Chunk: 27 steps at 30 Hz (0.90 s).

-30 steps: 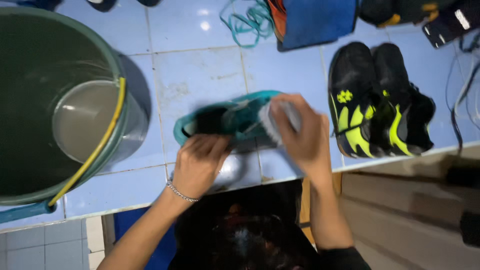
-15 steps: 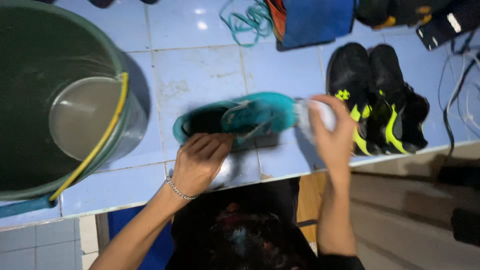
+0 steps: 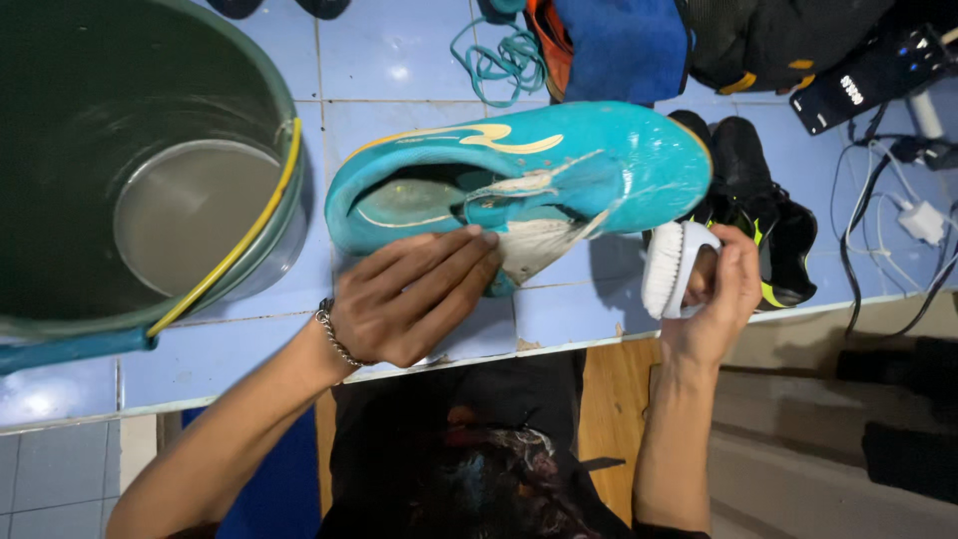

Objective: The person cleans a shoe using a white cloth, rubbing the outer surface and the interior of the shoe.

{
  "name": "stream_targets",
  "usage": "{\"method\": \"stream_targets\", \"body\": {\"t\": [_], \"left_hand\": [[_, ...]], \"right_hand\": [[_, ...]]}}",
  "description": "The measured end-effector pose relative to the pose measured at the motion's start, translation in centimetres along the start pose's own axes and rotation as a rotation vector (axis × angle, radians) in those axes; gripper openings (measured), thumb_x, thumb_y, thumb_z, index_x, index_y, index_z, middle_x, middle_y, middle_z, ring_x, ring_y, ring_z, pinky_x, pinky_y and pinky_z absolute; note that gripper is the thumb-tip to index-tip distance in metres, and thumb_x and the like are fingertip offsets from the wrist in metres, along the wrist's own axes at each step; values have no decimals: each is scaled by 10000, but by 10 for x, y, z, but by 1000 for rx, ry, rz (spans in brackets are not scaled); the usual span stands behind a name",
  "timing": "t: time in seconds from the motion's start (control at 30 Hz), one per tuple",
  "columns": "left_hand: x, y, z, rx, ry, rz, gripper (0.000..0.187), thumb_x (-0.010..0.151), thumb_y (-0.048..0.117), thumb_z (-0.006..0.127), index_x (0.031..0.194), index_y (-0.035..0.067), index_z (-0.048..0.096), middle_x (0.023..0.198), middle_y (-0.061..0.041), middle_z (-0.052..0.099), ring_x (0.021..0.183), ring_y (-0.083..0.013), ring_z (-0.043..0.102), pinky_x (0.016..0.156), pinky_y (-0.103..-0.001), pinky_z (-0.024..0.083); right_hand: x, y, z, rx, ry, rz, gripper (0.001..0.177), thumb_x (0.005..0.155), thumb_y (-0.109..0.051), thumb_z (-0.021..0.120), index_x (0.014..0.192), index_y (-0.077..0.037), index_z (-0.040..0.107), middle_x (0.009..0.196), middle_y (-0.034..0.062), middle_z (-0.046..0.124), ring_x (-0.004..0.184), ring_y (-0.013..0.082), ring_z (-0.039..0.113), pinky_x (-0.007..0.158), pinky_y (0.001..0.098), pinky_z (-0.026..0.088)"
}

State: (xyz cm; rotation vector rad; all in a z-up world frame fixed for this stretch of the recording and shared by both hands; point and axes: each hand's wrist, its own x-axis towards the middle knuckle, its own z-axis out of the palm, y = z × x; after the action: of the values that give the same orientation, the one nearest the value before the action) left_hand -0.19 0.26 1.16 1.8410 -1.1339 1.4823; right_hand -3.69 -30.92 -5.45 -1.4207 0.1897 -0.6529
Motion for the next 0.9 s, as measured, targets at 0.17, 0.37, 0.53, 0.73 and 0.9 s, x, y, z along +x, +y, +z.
{"method": "stream_targets", "body": {"t": [0.17,0.37,0.53,0.73,0.9], "left_hand": [[14,4,-15,-53,93,13,234,939,-22,595,756,41,727,808,-113,753,768,-232,755,732,-281,594],[6,6,-20,-72,73,21,245,954,-12,577,760,29,722,804,-125,750,772,-246,755,736,-297,611],[-18,17,-18,-21,-29,-4,215,957,-5,576,830,19,747,848,-127,757,775,-241,740,710,-307,612],[-64,26,-4,-54,-207,-134,223,991,20,532,887,6,729,851,-126,716,798,-267,723,693,-318,602],[-90,35,9,-23,-387,-250,204,984,89,535,877,58,706,840,-74,699,805,-256,701,679,-306,585]], "right_hand": [[-12,3,6,10,-55,-35,304,1025,-353,488,1130,-75,550,539,-102,247,436,-51,248,415,81,212],[-16,9,0,-25,-127,-78,316,1034,-316,483,1132,-27,560,526,-59,272,457,-10,255,458,115,225],[-15,21,2,-76,-80,-32,321,1026,-339,497,1165,-63,584,500,-85,312,445,-25,274,473,121,224],[-15,24,3,-203,-31,-102,241,1018,-187,530,1169,-19,616,488,-49,332,453,3,297,507,143,272],[-12,-17,32,-467,-72,-372,160,1045,-67,581,1132,34,670,980,176,630,702,148,543,775,330,485]]}}
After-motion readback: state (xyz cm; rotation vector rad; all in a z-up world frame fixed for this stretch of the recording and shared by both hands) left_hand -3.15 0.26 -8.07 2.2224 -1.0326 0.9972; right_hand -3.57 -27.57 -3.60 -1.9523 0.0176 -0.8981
